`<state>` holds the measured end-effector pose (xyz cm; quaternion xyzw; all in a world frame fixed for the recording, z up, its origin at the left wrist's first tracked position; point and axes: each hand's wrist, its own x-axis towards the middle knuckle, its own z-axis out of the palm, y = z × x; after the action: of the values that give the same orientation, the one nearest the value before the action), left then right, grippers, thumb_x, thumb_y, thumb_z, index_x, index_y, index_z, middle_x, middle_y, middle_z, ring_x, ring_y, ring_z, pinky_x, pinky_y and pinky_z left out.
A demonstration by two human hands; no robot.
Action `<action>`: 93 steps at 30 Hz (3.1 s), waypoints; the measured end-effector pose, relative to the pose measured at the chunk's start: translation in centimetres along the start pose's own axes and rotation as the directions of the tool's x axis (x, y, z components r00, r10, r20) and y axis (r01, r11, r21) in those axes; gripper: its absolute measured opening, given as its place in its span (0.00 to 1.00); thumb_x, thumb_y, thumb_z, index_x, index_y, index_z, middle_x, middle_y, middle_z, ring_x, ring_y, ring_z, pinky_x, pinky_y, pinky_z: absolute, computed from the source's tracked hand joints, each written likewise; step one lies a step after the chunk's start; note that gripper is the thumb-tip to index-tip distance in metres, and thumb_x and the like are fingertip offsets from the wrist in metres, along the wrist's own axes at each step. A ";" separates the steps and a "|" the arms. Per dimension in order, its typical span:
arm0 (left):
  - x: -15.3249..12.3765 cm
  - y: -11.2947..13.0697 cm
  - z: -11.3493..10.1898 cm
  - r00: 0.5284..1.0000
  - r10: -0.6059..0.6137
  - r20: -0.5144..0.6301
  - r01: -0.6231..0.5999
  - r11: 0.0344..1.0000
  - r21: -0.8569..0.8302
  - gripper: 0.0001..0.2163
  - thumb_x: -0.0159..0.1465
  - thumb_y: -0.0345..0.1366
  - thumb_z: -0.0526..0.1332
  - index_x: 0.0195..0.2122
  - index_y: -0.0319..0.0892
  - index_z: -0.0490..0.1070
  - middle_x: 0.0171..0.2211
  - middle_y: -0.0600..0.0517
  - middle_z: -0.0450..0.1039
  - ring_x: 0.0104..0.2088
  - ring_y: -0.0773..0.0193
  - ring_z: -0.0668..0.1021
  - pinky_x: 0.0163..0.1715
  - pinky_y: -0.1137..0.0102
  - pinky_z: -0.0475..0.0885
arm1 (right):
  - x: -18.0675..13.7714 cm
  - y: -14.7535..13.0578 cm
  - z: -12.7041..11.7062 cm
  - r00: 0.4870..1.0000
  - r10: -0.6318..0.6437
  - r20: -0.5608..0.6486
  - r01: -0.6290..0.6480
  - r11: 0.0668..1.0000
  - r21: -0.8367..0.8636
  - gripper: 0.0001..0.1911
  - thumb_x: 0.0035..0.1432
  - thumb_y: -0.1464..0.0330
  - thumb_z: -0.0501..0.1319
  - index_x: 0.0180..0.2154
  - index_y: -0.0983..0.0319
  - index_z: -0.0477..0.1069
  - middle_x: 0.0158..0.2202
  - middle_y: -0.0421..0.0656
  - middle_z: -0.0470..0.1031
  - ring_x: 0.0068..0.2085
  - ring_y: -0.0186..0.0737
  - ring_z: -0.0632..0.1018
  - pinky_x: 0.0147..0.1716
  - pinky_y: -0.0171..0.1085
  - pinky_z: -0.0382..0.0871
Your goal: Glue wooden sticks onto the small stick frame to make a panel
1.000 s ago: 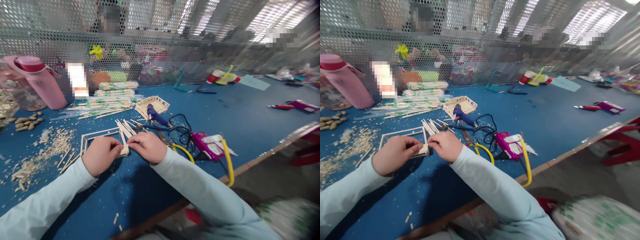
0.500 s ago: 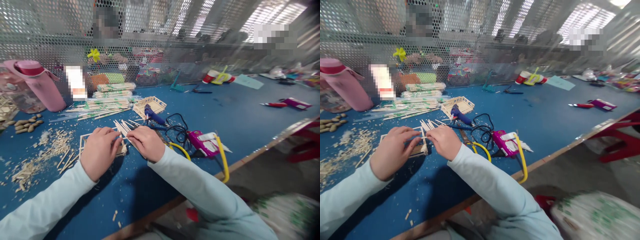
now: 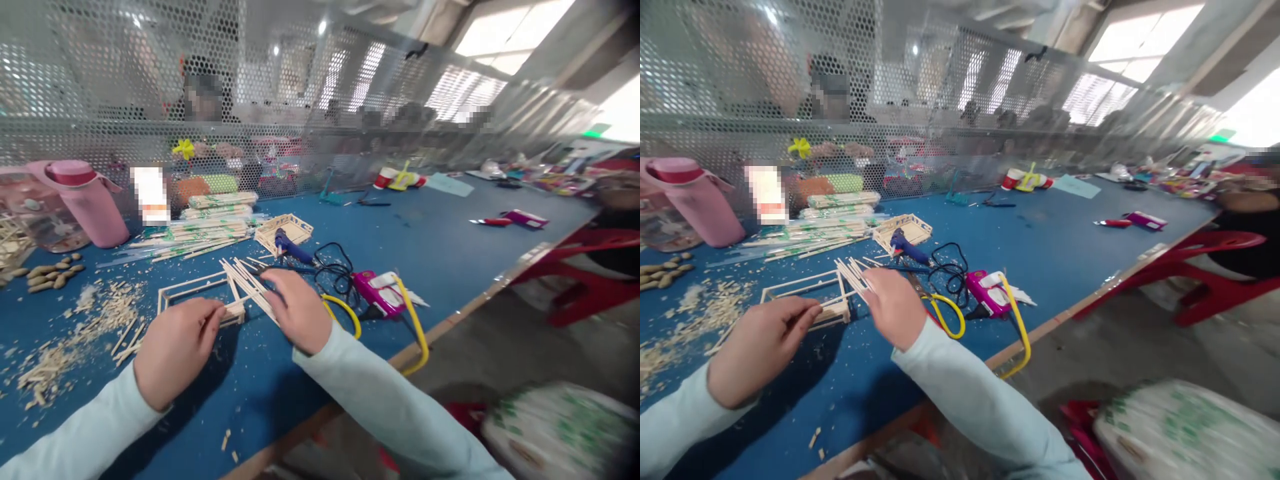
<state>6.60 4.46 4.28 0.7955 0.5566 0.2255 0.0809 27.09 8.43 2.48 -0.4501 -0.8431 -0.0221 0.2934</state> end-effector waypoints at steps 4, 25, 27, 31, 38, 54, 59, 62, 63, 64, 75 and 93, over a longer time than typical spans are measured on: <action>-0.2 -0.6 -0.6 0.996 -0.076 -0.049 0.067 0.985 -0.160 0.17 0.63 0.43 0.48 0.33 0.44 0.75 0.33 0.50 0.79 0.33 0.60 0.78 0.31 0.70 0.68 | -0.1 2.4 -0.7 0.876 0.364 0.315 -0.289 0.921 -0.261 0.13 0.59 0.62 0.54 0.27 0.61 0.70 0.27 0.43 0.76 0.30 0.39 0.75 0.27 0.34 0.59; -1.1 1.6 -0.5 0.980 0.200 -0.021 -0.157 0.697 -0.699 0.14 0.64 0.41 0.51 0.30 0.42 0.72 0.38 0.46 0.72 0.45 0.60 0.71 0.45 0.67 0.66 | -1.9 -5.6 -2.9 0.788 0.504 0.352 -0.371 -0.068 0.926 0.20 0.55 0.49 0.54 0.29 0.59 0.60 0.16 0.30 0.48 0.16 0.26 0.49 0.13 0.26 0.46; -1.3 2.0 -1.3 0.975 0.220 -0.024 -0.173 0.689 -0.704 0.15 0.65 0.40 0.50 0.28 0.42 0.72 0.29 0.49 0.71 0.34 0.63 0.72 0.37 0.70 0.67 | -1.7 -6.4 -1.8 0.843 0.429 0.325 -0.275 -0.175 0.945 0.18 0.53 0.52 0.59 0.26 0.59 0.60 0.18 0.33 0.55 0.17 0.26 0.57 0.16 0.26 0.55; -1.6 2.7 -2.4 0.953 0.301 -0.026 -0.226 0.652 -0.724 0.13 0.64 0.37 0.51 0.29 0.42 0.72 0.27 0.51 0.71 0.31 0.65 0.71 0.35 0.72 0.66 | -1.3 -6.4 -1.1 0.920 0.085 0.382 -0.343 -0.297 0.891 0.26 0.36 0.61 0.71 0.39 0.56 0.66 0.44 0.44 0.69 0.44 0.40 0.73 0.40 0.36 0.68; -2.2 3.4 -2.0 0.995 0.101 0.025 -0.042 0.611 -0.790 0.14 0.63 0.42 0.52 0.28 0.42 0.73 0.32 0.48 0.73 0.31 0.65 0.72 0.32 0.72 0.68 | -0.8 -5.1 -2.8 0.926 -0.061 0.372 -0.376 -0.082 0.923 0.26 0.39 0.64 0.63 0.44 0.57 0.65 0.52 0.48 0.67 0.53 0.48 0.69 0.51 0.47 0.61; -0.6 1.3 -1.8 0.935 -0.343 -0.093 0.175 0.672 -0.719 0.16 0.61 0.45 0.52 0.24 0.40 0.69 0.18 0.56 0.65 0.17 0.72 0.62 0.17 0.75 0.57 | 1.0 -3.0 -4.0 0.903 0.022 0.430 -0.130 0.966 0.225 0.36 0.41 0.77 0.51 0.56 0.66 0.59 0.52 0.52 0.67 0.54 0.48 0.68 0.54 0.48 0.61; -0.8 1.3 -1.6 0.945 -0.298 -0.136 0.149 0.760 -0.633 0.17 0.62 0.43 0.51 0.20 0.42 0.66 0.18 0.56 0.66 0.19 0.69 0.66 0.21 0.74 0.60 | 1.3 -3.6 -4.0 0.896 0.034 0.443 -0.130 0.974 0.187 0.36 0.41 0.77 0.52 0.56 0.66 0.59 0.51 0.52 0.67 0.53 0.49 0.67 0.53 0.49 0.61; -0.9 1.2 -1.3 0.950 -0.287 -0.121 0.153 0.770 -0.620 0.16 0.62 0.42 0.50 0.21 0.42 0.67 0.19 0.56 0.67 0.21 0.69 0.67 0.23 0.74 0.61 | 1.3 -3.9 -3.6 0.901 0.049 0.431 -0.133 0.977 0.167 0.36 0.40 0.77 0.52 0.55 0.68 0.60 0.50 0.53 0.68 0.52 0.49 0.68 0.53 0.49 0.61; -0.9 1.2 -1.2 0.951 -0.286 -0.116 0.156 0.771 -0.618 0.16 0.63 0.42 0.50 0.22 0.42 0.67 0.20 0.56 0.67 0.21 0.69 0.67 0.23 0.74 0.61 | 1.2 -3.9 -3.4 0.911 0.051 0.410 -0.130 0.978 0.166 0.35 0.39 0.77 0.53 0.54 0.68 0.61 0.49 0.53 0.69 0.51 0.49 0.69 0.52 0.48 0.62; -0.9 1.2 -1.2 0.952 -0.285 -0.109 0.160 0.771 -0.617 0.16 0.63 0.42 0.49 0.22 0.42 0.66 0.20 0.55 0.67 0.22 0.68 0.68 0.24 0.74 0.62 | 1.2 -3.9 -3.2 0.923 0.054 0.382 -0.126 0.978 0.166 0.34 0.39 0.76 0.53 0.53 0.68 0.63 0.49 0.53 0.69 0.51 0.49 0.69 0.51 0.48 0.63; -1.1 1.7 0.2 0.945 -0.326 0.000 0.222 0.643 -0.733 0.16 0.62 0.47 0.50 0.23 0.42 0.62 0.18 0.58 0.62 0.19 0.70 0.63 0.18 0.74 0.58 | 0.3 -3.3 -0.9 0.988 -0.002 0.158 -0.016 0.994 0.108 0.25 0.39 0.74 0.55 0.45 0.64 0.66 0.40 0.50 0.72 0.42 0.48 0.72 0.42 0.44 0.66; -3.5 2.6 -0.7 0.993 0.086 0.084 -0.038 0.887 -0.459 0.17 0.63 0.30 0.46 0.50 0.44 0.67 0.40 0.47 0.74 0.40 0.63 0.76 0.42 0.71 0.70 | -0.4 0.9 -1.7 0.799 0.405 0.445 -0.238 0.892 -0.385 0.18 0.51 0.61 0.59 0.40 0.67 0.70 0.38 0.54 0.72 0.41 0.51 0.73 0.39 0.42 0.64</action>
<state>7.54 0.14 4.98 0.7819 0.4575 0.3117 0.2867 28.79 8.19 3.49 -0.6176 -0.7861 0.0176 -0.0171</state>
